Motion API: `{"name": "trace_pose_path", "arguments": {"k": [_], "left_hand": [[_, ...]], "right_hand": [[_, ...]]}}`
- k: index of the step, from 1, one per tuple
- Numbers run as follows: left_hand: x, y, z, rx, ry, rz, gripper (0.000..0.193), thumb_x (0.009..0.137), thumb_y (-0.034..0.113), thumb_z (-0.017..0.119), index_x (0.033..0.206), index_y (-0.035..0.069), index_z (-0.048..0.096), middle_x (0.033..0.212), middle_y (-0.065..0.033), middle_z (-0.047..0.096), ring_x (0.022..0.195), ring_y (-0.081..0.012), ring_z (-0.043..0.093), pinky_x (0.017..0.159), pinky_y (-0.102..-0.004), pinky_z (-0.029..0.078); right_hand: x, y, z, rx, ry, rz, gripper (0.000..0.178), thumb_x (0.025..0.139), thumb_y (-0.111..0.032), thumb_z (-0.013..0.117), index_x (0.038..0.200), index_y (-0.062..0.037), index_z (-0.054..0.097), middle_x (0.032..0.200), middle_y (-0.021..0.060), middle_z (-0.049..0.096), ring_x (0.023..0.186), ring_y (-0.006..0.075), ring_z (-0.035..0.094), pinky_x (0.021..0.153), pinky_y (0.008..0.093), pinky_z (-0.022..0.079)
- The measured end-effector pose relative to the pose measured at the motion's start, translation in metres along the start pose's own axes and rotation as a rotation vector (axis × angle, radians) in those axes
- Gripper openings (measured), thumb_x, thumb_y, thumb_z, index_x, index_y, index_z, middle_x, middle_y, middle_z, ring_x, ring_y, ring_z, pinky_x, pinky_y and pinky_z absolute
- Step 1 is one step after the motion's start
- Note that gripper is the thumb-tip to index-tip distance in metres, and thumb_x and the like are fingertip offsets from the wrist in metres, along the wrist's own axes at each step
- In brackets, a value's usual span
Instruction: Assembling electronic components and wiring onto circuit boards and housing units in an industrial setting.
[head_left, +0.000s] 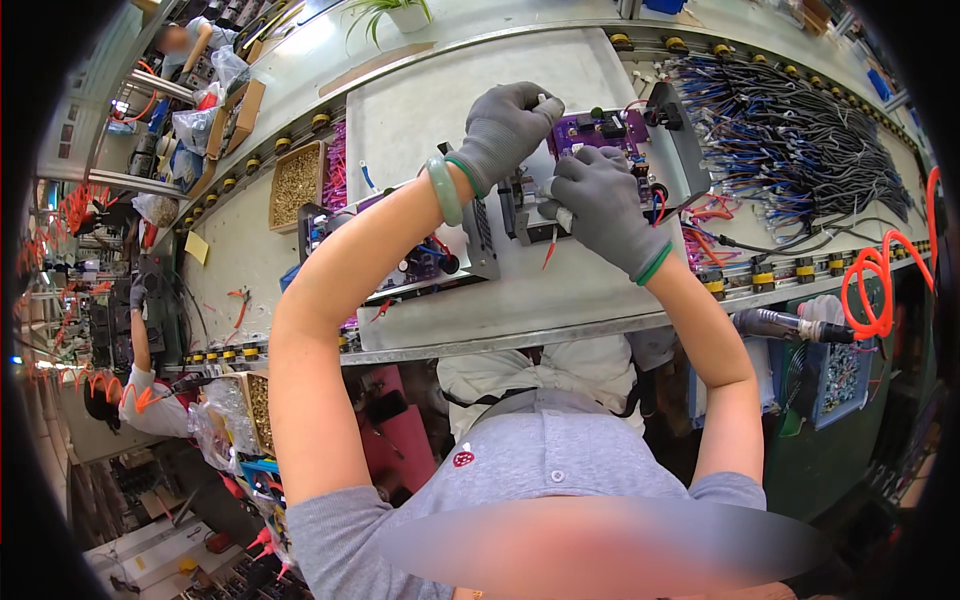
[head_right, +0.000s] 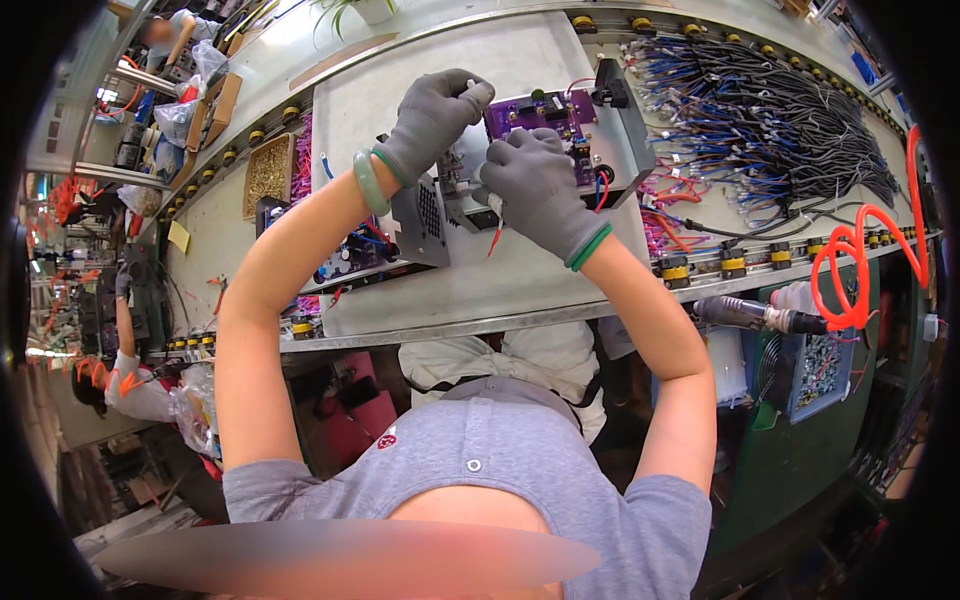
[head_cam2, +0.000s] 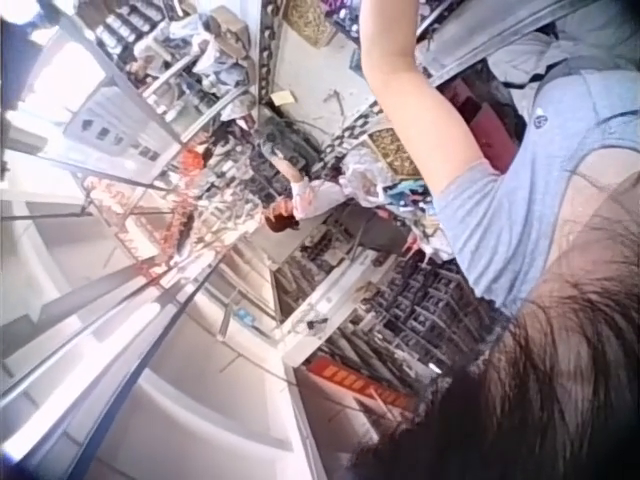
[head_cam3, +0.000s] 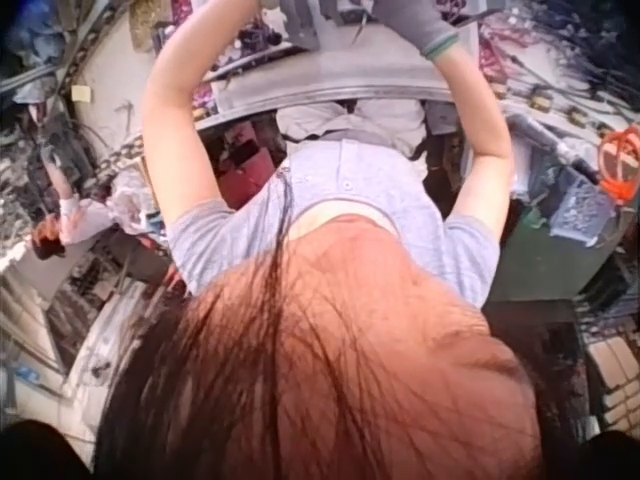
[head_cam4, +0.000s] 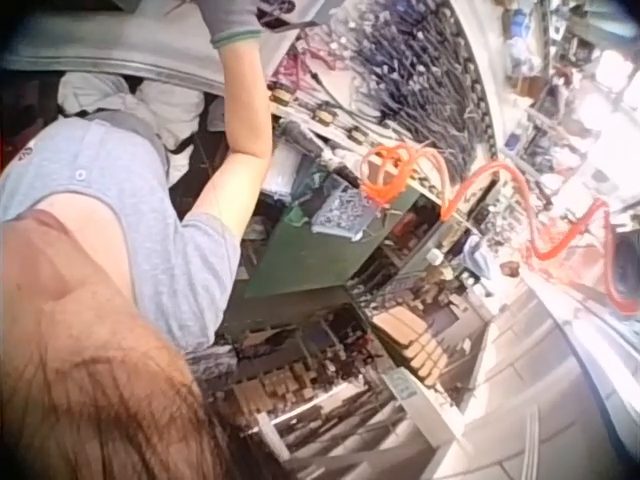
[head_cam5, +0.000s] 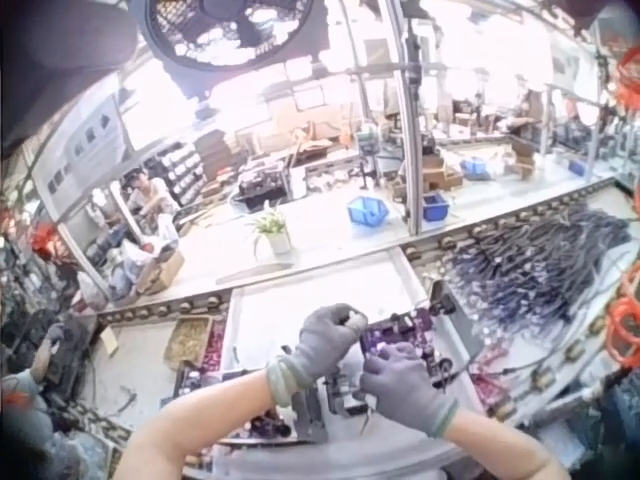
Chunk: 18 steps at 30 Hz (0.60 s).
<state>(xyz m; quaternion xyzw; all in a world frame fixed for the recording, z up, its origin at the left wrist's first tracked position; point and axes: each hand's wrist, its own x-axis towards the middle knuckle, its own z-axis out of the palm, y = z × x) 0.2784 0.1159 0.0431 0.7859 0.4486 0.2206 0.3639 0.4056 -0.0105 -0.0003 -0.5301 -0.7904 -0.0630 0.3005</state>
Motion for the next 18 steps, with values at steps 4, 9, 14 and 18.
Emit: {"name": "trace_pose_path", "arguments": {"k": [4,9,14,18], "left_hand": [[0.0001,0.0002,0.0009,0.002,0.012,0.006,0.038,0.088,0.040,0.062,0.098,0.006,0.075,0.078,-0.0099,0.073,0.070,-0.0199,0.069,0.073,-0.0326,0.055],[-0.0009,0.0009,0.0010,0.006,0.025,-0.034,0.037,0.089,0.039,0.062,0.097,0.005,0.075,0.078,-0.0100,0.073,0.071,-0.0192,0.069,0.073,-0.0325,0.055],[-0.0015,0.0032,-0.0009,0.054,0.000,-0.011,0.033,0.090,0.034,0.065,0.096,0.003,0.073,0.071,-0.0025,0.068,0.065,-0.0081,0.060,0.064,-0.0264,0.050],[-0.0025,0.0033,-0.0016,0.016,0.003,-0.010,0.034,0.090,0.036,0.064,0.096,0.004,0.074,0.070,-0.0035,0.068,0.064,-0.0099,0.060,0.064,-0.0278,0.051]], "right_hand": [[-0.0022,0.0002,0.0033,0.034,0.019,0.034,0.020,0.076,-0.032,0.077,0.074,-0.0143,0.069,0.084,-0.0004,0.063,0.089,0.0209,0.060,0.090,0.0386,0.044],[-0.0024,-0.0008,0.0036,0.048,0.063,0.004,0.019,0.076,-0.031,0.077,0.073,-0.0148,0.068,0.084,-0.0008,0.063,0.087,0.0198,0.060,0.089,0.0384,0.043],[-0.0006,-0.0020,-0.0006,0.032,0.065,-0.004,0.017,0.074,-0.027,0.078,0.075,-0.0133,0.068,0.084,-0.0004,0.063,0.086,0.0205,0.060,0.084,0.0381,0.044],[0.0007,-0.0024,-0.0032,0.044,0.061,-0.011,0.018,0.073,-0.024,0.080,0.077,-0.0103,0.068,0.085,0.0013,0.064,0.085,0.0226,0.061,0.078,0.0379,0.045]]}}
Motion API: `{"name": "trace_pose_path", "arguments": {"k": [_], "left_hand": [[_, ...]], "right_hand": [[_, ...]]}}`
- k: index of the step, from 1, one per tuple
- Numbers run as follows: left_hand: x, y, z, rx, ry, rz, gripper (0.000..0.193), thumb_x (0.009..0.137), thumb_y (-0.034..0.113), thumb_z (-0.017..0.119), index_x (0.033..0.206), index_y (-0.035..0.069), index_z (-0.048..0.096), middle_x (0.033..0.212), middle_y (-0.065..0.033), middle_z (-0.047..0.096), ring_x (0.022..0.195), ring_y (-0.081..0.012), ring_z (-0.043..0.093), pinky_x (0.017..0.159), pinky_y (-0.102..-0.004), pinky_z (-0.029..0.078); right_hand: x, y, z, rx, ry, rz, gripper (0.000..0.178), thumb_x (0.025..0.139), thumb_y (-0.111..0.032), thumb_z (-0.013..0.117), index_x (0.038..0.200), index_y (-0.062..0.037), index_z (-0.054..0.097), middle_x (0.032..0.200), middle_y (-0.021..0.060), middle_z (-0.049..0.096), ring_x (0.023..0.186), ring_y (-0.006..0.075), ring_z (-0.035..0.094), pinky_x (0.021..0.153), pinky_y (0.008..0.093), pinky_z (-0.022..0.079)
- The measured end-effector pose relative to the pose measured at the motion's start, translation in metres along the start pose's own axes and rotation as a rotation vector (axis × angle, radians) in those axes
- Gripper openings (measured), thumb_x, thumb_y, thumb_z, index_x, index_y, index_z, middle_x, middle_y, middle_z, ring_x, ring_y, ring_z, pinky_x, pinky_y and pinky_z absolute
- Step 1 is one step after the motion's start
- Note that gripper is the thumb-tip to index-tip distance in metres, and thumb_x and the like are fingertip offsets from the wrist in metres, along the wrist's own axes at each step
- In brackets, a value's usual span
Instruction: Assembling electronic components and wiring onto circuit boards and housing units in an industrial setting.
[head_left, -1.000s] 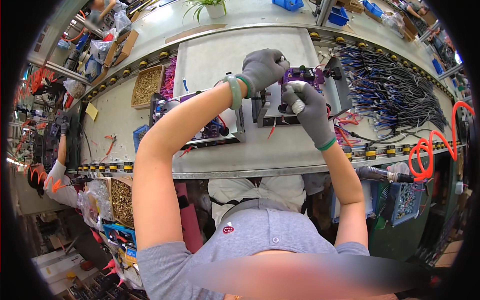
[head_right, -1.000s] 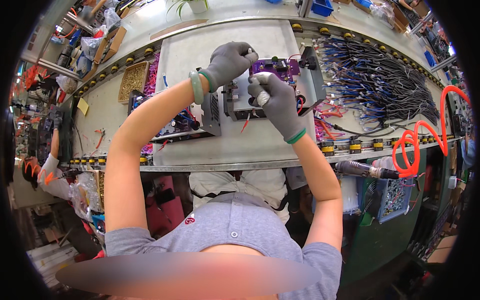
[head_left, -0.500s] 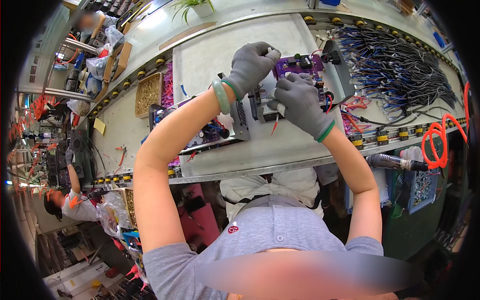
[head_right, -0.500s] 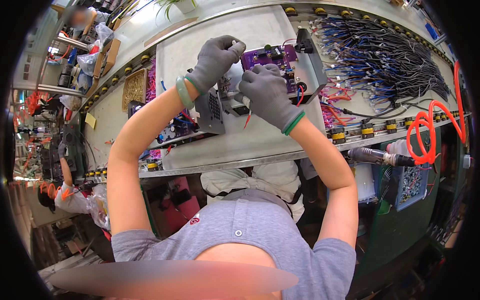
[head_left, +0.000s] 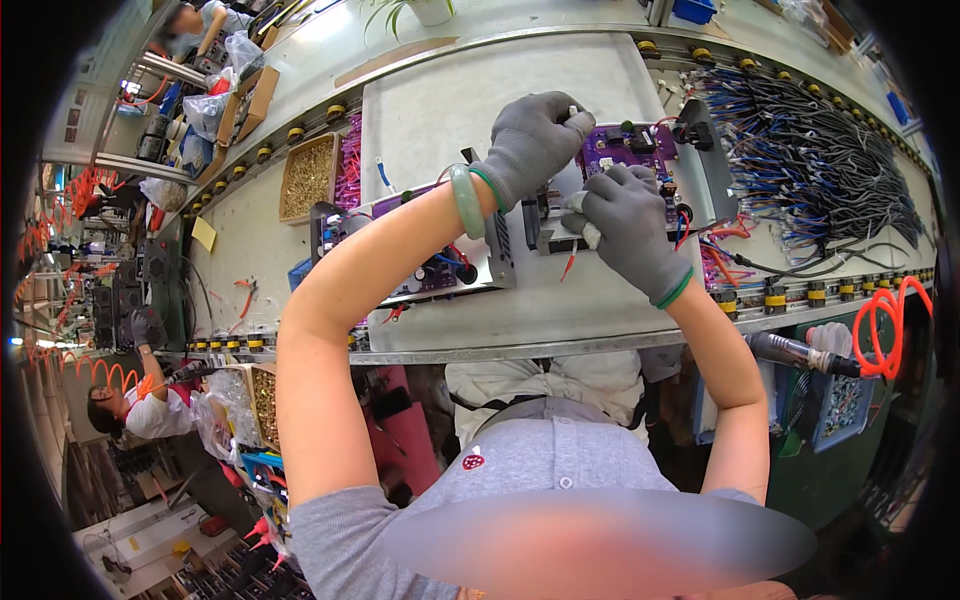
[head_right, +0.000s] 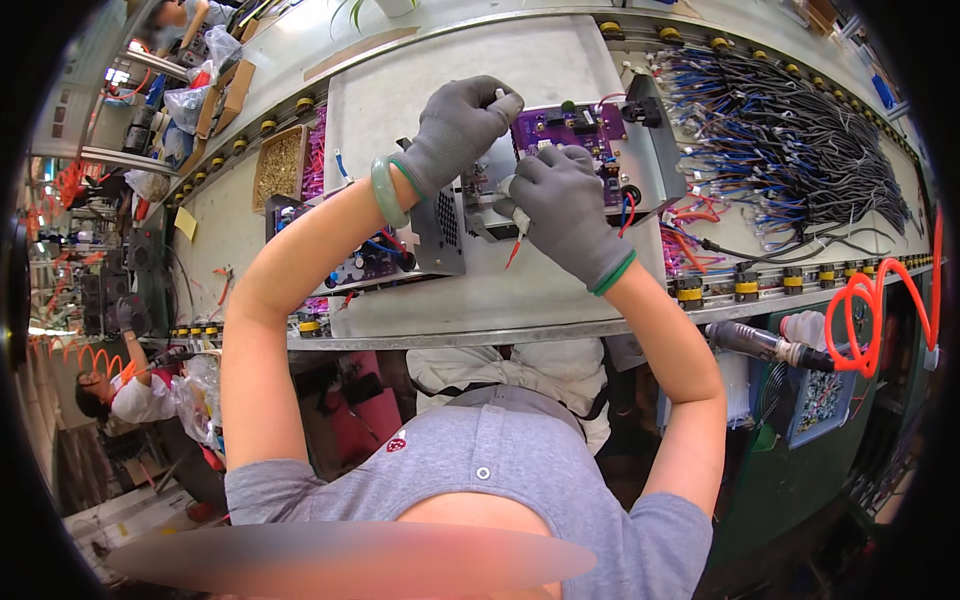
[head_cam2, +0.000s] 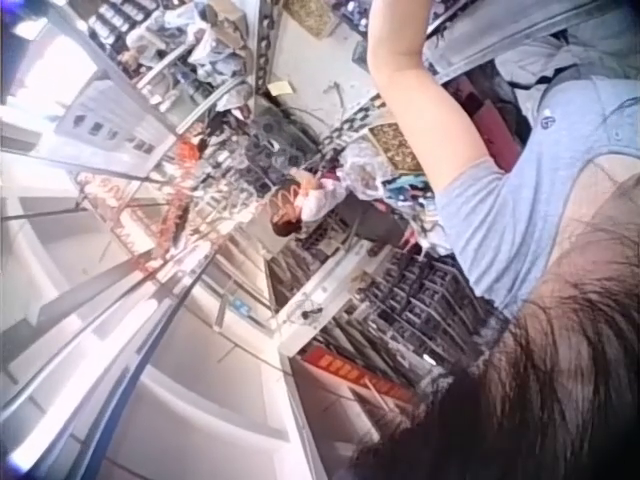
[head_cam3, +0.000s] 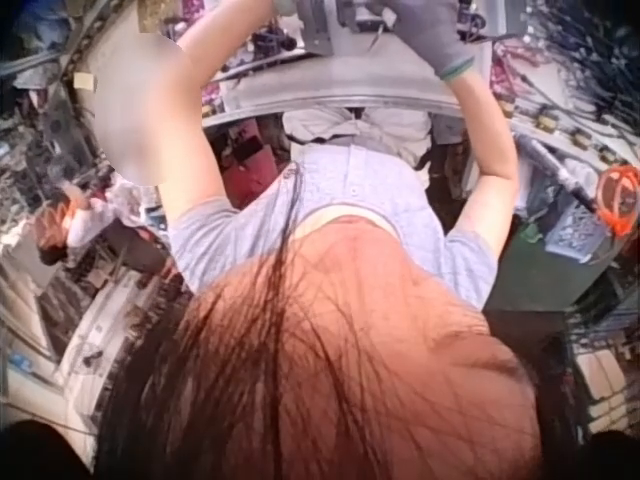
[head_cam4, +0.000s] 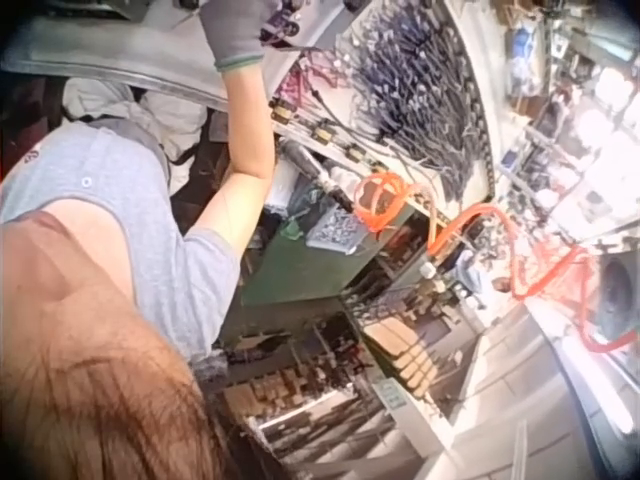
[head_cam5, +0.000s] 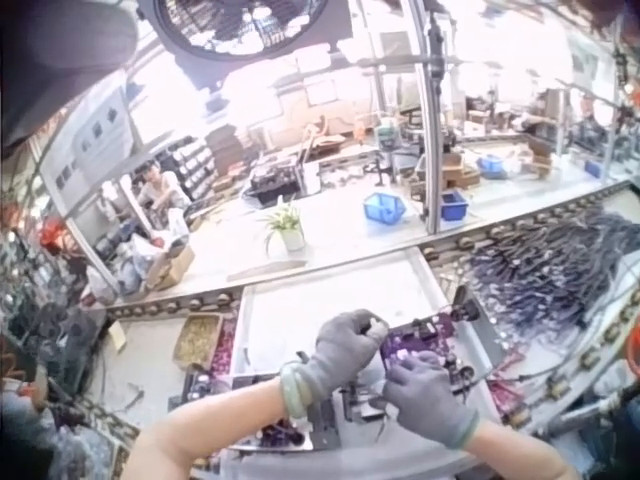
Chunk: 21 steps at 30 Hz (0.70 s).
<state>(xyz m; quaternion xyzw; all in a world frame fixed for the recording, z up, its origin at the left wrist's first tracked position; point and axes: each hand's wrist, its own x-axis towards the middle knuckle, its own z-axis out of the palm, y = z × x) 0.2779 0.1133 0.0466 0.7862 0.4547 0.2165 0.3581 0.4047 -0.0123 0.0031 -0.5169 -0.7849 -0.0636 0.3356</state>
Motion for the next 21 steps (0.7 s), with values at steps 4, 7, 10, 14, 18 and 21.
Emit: {"name": "trace_pose_path", "arguments": {"k": [4,7,10,14,18,21], "left_hand": [[0.000,0.002,0.004,0.068,0.028,0.011,0.036,0.090,0.037,0.063,0.097,0.004,0.074,0.074,-0.0074,0.071,0.066,-0.0153,0.064,0.068,-0.0309,0.053],[0.001,0.006,0.007,0.088,0.038,-0.027,0.035,0.089,0.037,0.064,0.098,0.005,0.074,0.078,-0.0093,0.072,0.069,-0.0174,0.067,0.070,-0.0318,0.053],[0.000,0.008,0.007,0.090,0.045,-0.036,0.034,0.089,0.037,0.064,0.097,0.005,0.074,0.080,-0.0098,0.073,0.072,-0.0179,0.069,0.072,-0.0318,0.054],[0.000,0.007,0.005,0.077,0.033,-0.038,0.033,0.088,0.036,0.065,0.097,0.005,0.075,0.080,-0.0093,0.074,0.072,-0.0185,0.069,0.073,-0.0313,0.054],[0.003,0.004,0.006,0.107,0.034,0.004,0.034,0.088,0.037,0.064,0.097,0.005,0.074,0.081,-0.0099,0.074,0.074,-0.0206,0.070,0.075,-0.0322,0.054],[0.004,0.004,0.006,0.192,0.036,0.021,0.035,0.089,0.038,0.062,0.097,0.006,0.075,0.082,-0.0104,0.074,0.075,-0.0225,0.070,0.076,-0.0335,0.054]], "right_hand": [[0.000,0.001,0.004,0.020,0.039,-0.011,0.019,0.072,-0.028,0.078,0.072,-0.0141,0.066,0.082,-0.0007,0.062,0.082,0.0203,0.059,0.082,0.0387,0.044],[-0.001,0.006,0.008,0.069,0.021,-0.045,0.020,0.073,-0.029,0.079,0.072,-0.0135,0.067,0.081,-0.0002,0.063,0.083,0.0205,0.060,0.082,0.0388,0.044],[0.001,0.010,0.008,0.148,0.008,-0.038,0.021,0.074,-0.030,0.079,0.072,-0.0129,0.067,0.080,0.0003,0.063,0.083,0.0214,0.060,0.080,0.0399,0.045],[0.012,0.006,-0.006,0.123,-0.031,-0.045,0.021,0.075,-0.030,0.079,0.076,-0.0115,0.068,0.080,0.0017,0.066,0.082,0.0228,0.063,0.079,0.0398,0.046],[0.031,-0.007,-0.027,-0.093,-0.466,0.096,0.012,0.079,-0.020,0.074,0.086,-0.0113,0.069,0.078,0.0066,0.067,0.084,0.0251,0.065,0.076,0.0402,0.049],[0.041,-0.017,-0.037,-0.181,-0.711,0.277,0.010,0.077,-0.013,0.071,0.087,-0.0118,0.070,0.079,0.0088,0.066,0.086,0.0265,0.064,0.076,0.0412,0.049]]}}
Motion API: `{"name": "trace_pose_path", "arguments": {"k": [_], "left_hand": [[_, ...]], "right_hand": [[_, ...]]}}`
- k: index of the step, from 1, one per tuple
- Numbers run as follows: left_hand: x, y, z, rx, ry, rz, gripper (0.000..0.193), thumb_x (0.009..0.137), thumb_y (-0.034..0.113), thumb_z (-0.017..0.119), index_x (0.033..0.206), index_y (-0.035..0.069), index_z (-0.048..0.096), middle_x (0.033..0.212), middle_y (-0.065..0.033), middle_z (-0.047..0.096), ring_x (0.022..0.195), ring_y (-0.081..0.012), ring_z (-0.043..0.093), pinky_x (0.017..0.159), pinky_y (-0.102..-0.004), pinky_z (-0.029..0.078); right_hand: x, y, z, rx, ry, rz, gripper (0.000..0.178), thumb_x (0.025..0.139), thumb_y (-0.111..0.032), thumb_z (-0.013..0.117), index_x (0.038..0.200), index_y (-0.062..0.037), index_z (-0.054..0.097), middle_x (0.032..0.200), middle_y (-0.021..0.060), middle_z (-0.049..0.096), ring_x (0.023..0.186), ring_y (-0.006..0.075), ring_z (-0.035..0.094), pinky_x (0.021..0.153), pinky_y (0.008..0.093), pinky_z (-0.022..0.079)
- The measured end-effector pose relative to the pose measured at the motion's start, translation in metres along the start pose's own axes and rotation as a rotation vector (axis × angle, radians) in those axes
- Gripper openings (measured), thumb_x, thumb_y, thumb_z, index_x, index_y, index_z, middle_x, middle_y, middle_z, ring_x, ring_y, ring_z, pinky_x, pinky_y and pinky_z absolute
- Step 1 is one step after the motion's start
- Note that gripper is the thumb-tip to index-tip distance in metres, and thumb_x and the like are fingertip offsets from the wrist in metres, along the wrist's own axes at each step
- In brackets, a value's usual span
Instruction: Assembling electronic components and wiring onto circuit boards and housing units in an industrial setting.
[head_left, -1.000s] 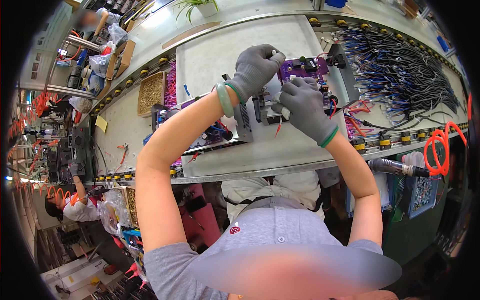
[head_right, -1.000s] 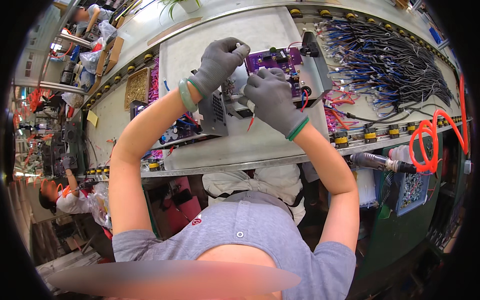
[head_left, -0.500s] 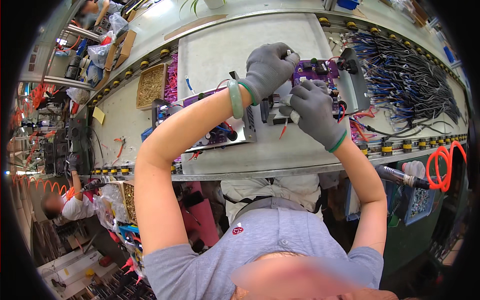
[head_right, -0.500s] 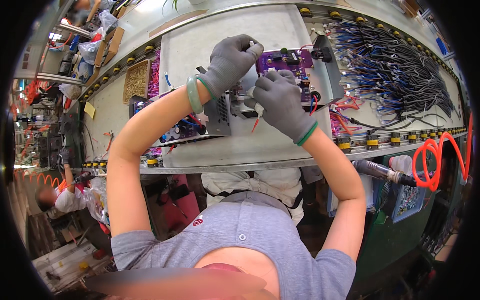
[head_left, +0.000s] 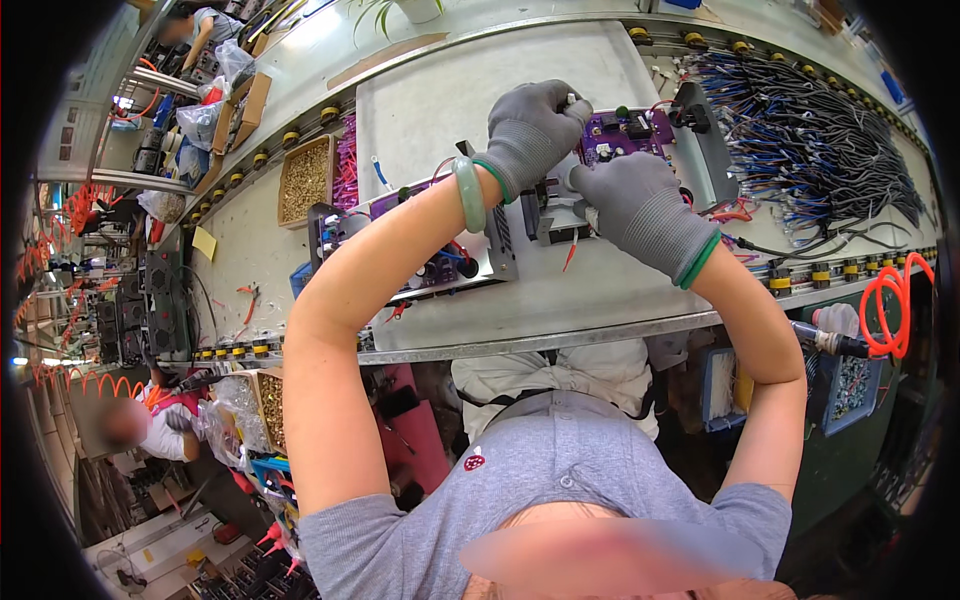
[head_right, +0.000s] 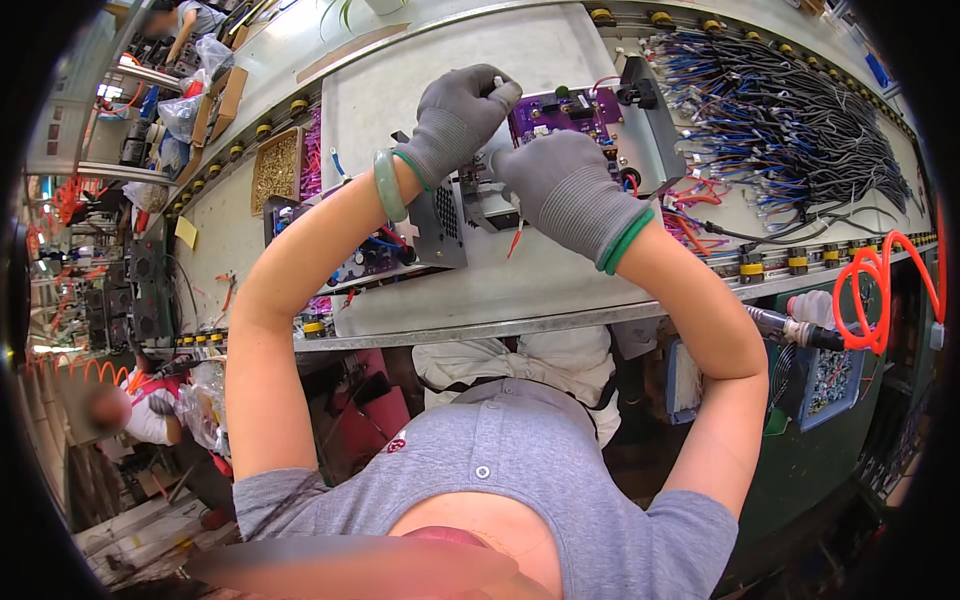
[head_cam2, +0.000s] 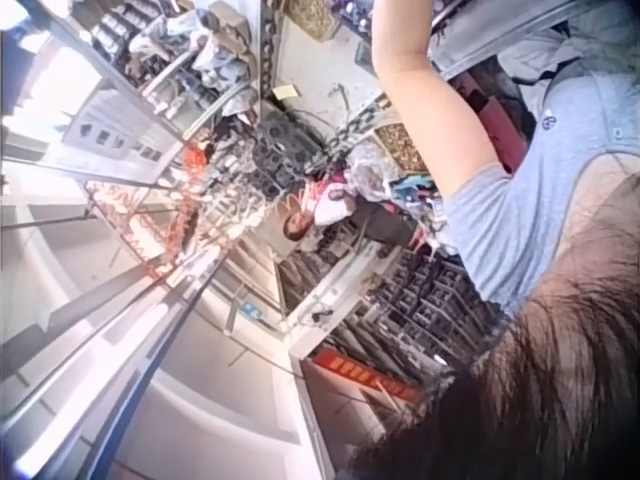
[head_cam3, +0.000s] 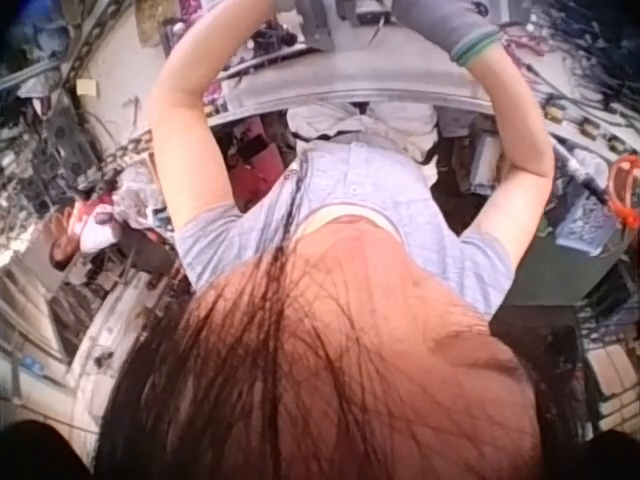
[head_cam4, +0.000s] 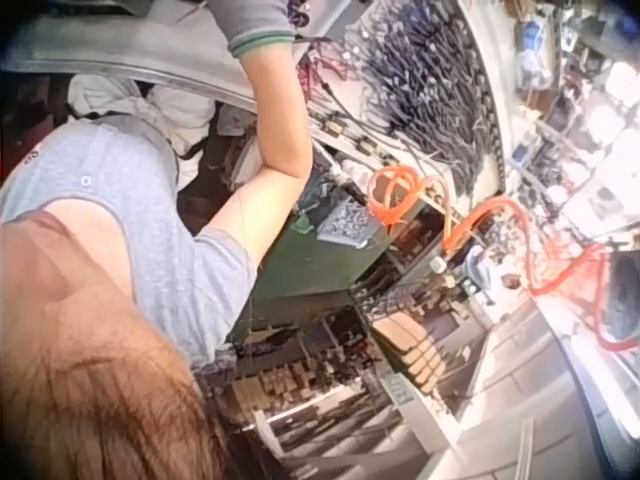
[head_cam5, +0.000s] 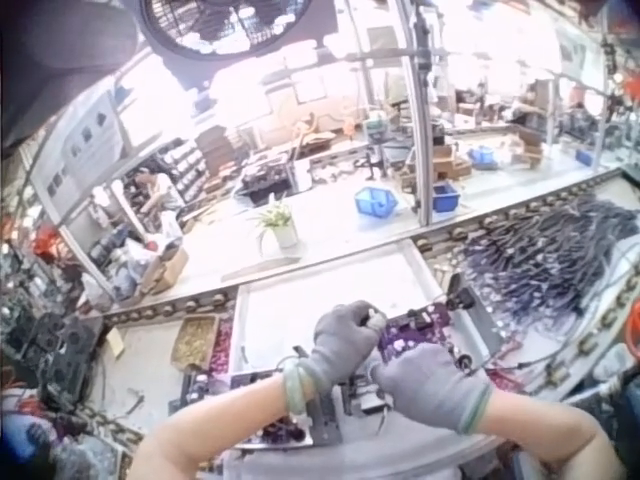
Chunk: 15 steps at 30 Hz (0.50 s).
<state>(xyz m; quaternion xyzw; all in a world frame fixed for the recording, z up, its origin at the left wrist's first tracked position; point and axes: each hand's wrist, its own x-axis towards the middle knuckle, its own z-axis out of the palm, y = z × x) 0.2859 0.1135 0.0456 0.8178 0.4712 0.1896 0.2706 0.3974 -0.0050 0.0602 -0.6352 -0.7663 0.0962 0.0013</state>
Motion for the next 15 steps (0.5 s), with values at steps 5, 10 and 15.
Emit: {"name": "trace_pose_path", "arguments": {"k": [5,10,15], "left_hand": [[-0.001,-0.001,0.001,0.023,0.010,0.039,0.035,0.089,0.038,0.062,0.098,0.007,0.075,0.082,-0.0105,0.073,0.075,-0.0219,0.070,0.076,-0.0331,0.054],[-0.001,-0.003,0.001,-0.011,-0.004,0.030,0.034,0.089,0.037,0.062,0.098,0.006,0.075,0.079,-0.0103,0.073,0.072,-0.0191,0.069,0.074,-0.0318,0.054],[-0.002,-0.003,0.001,-0.012,-0.006,0.018,0.033,0.089,0.036,0.064,0.098,0.006,0.075,0.079,-0.0097,0.073,0.071,-0.0184,0.069,0.072,-0.0318,0.054]], "right_hand": [[-0.005,0.002,0.008,-0.061,0.257,-0.149,0.012,0.073,-0.005,0.068,0.085,-0.0085,0.068,0.087,0.0109,0.064,0.090,0.0295,0.063,0.077,0.0422,0.049],[-0.001,0.020,0.035,0.069,0.461,-0.252,0.007,0.079,-0.017,0.071,0.084,-0.0113,0.070,0.091,0.0066,0.066,0.093,0.0252,0.062,0.082,0.0418,0.048],[-0.002,0.020,0.052,0.131,0.605,-0.277,0.009,0.078,-0.019,0.073,0.082,-0.0123,0.069,0.088,0.0043,0.065,0.090,0.0248,0.063,0.083,0.0415,0.047]]}}
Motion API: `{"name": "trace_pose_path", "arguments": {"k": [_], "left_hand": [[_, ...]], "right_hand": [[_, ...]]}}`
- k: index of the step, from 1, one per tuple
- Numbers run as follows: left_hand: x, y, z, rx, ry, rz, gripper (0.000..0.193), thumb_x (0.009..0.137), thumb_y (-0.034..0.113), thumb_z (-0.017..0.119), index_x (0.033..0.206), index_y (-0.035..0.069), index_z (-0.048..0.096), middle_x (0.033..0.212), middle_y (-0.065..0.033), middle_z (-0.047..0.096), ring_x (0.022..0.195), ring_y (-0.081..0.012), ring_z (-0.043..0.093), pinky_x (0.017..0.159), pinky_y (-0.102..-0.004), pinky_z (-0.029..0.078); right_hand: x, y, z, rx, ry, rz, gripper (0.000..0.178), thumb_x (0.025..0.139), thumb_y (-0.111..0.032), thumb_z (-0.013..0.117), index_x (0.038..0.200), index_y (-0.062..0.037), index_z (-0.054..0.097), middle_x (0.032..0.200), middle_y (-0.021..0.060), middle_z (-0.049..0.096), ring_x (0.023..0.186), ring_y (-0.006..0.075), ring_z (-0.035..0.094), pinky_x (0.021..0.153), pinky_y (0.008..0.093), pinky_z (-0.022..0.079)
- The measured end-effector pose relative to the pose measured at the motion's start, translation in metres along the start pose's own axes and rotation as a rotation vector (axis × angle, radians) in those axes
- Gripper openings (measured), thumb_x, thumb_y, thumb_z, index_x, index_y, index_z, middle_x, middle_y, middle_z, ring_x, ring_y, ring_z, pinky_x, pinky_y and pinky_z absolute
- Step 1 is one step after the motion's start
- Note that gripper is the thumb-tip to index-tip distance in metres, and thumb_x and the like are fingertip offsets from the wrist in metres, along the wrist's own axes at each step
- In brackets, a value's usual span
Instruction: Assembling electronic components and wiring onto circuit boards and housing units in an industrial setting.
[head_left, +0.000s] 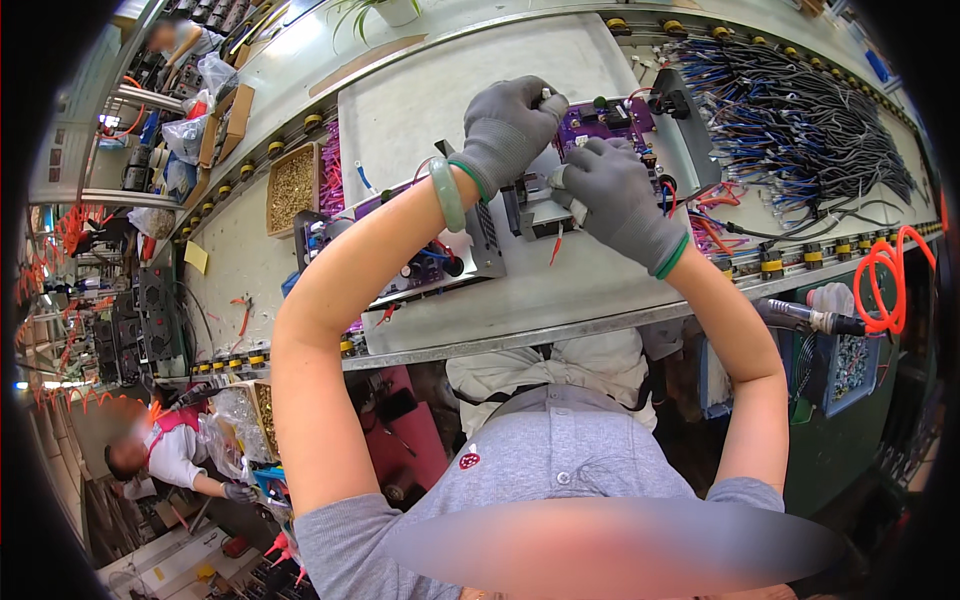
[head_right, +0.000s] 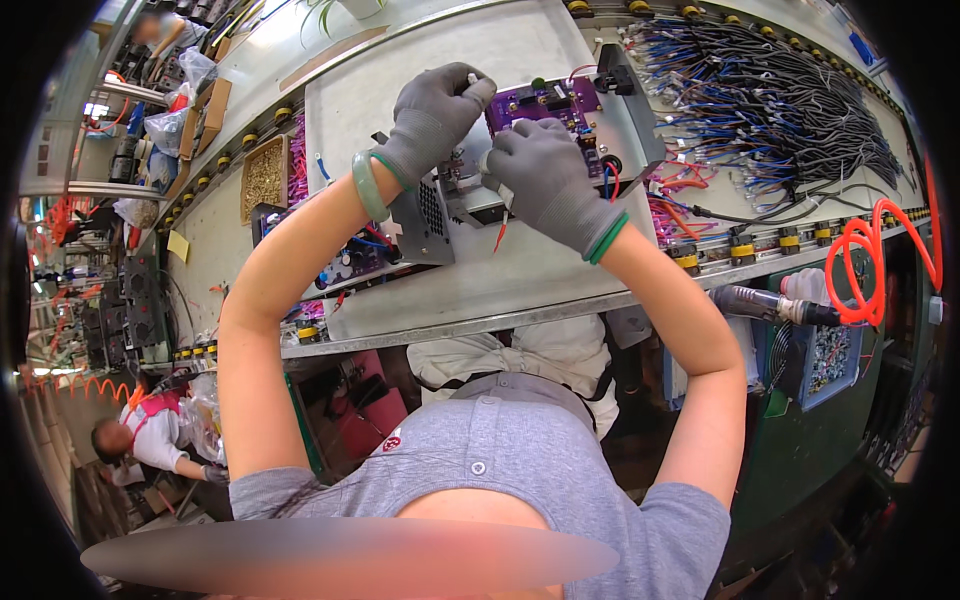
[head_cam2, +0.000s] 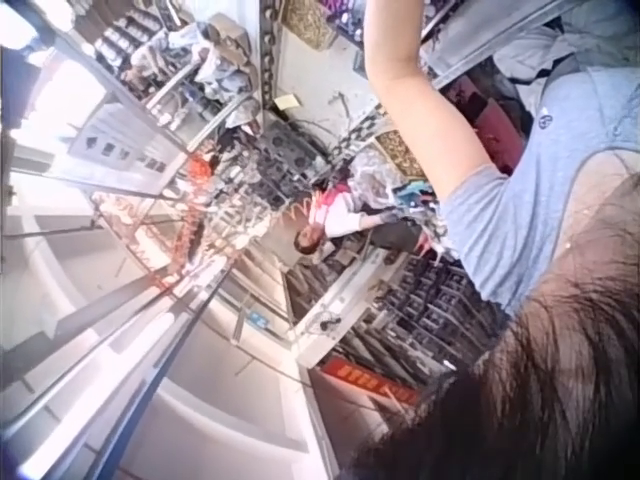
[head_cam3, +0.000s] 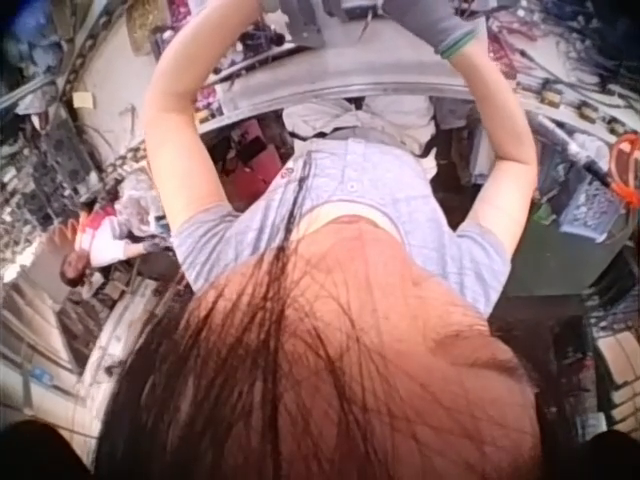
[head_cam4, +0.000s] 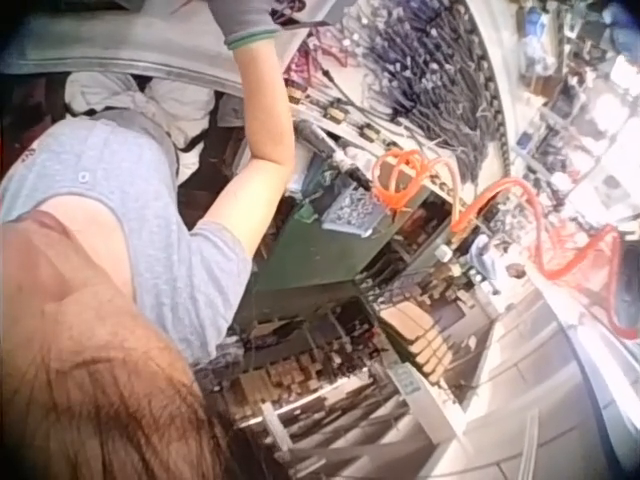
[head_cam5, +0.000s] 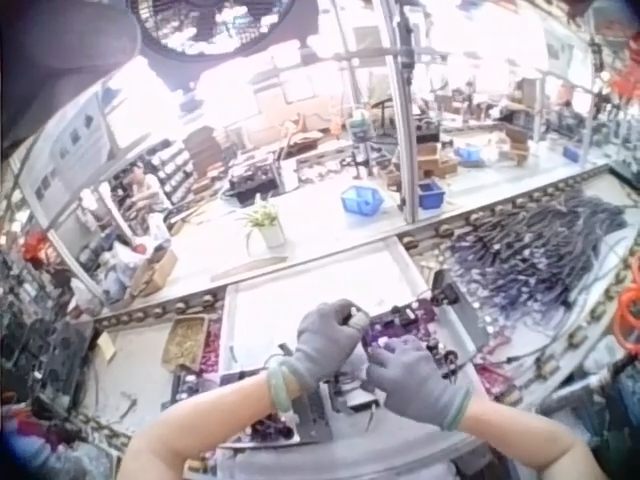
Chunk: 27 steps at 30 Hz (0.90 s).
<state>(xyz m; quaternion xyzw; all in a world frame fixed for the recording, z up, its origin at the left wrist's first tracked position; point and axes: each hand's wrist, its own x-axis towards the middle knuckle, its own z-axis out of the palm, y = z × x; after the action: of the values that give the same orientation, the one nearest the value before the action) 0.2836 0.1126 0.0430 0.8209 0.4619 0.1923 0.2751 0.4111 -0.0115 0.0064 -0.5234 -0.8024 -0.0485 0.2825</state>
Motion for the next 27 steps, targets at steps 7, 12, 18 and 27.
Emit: {"name": "trace_pose_path", "arguments": {"k": [7,12,18,27], "left_hand": [[-0.001,-0.003,0.010,-0.001,0.051,-0.023,0.032,0.088,0.036,0.063,0.097,0.008,0.076,0.079,-0.0101,0.073,0.076,-0.0221,0.070,0.077,-0.0342,0.054],[0.002,0.000,0.006,0.020,0.091,0.001,0.033,0.087,0.036,0.065,0.097,0.006,0.075,0.076,-0.0084,0.072,0.070,-0.0171,0.067,0.072,-0.0307,0.053],[-0.013,0.007,-0.043,-0.084,-0.190,0.104,0.023,0.085,0.030,0.068,0.092,0.009,0.076,0.070,-0.0098,0.068,0.068,-0.0156,0.064,0.078,-0.0340,0.053],[-0.051,0.003,-0.080,0.137,0.037,0.451,0.026,0.082,0.020,0.075,0.104,0.007,0.073,0.086,-0.0082,0.072,0.089,-0.0240,0.069,0.092,-0.0340,0.052]], "right_hand": [[0.001,-0.004,0.015,-0.032,-0.007,-0.061,0.009,0.075,-0.017,0.070,0.079,-0.0107,0.067,0.082,0.0047,0.064,0.087,0.0242,0.063,0.080,0.0428,0.047],[0.014,-0.003,0.007,-0.038,-0.118,-0.075,0.009,0.074,-0.015,0.071,0.079,-0.0098,0.067,0.079,0.0061,0.064,0.079,0.0269,0.063,0.075,0.0425,0.047],[0.020,0.002,-0.029,0.601,0.125,0.420,0.023,0.087,-0.014,0.071,0.106,-0.0010,0.071,0.093,0.0121,0.074,0.084,0.0228,0.071,0.073,0.0341,0.055],[0.029,-0.011,-0.007,1.023,0.154,0.589,0.021,0.093,-0.012,0.067,0.109,0.0009,0.071,0.082,0.0042,0.069,0.073,0.0083,0.059,0.066,0.0260,0.049]]}}
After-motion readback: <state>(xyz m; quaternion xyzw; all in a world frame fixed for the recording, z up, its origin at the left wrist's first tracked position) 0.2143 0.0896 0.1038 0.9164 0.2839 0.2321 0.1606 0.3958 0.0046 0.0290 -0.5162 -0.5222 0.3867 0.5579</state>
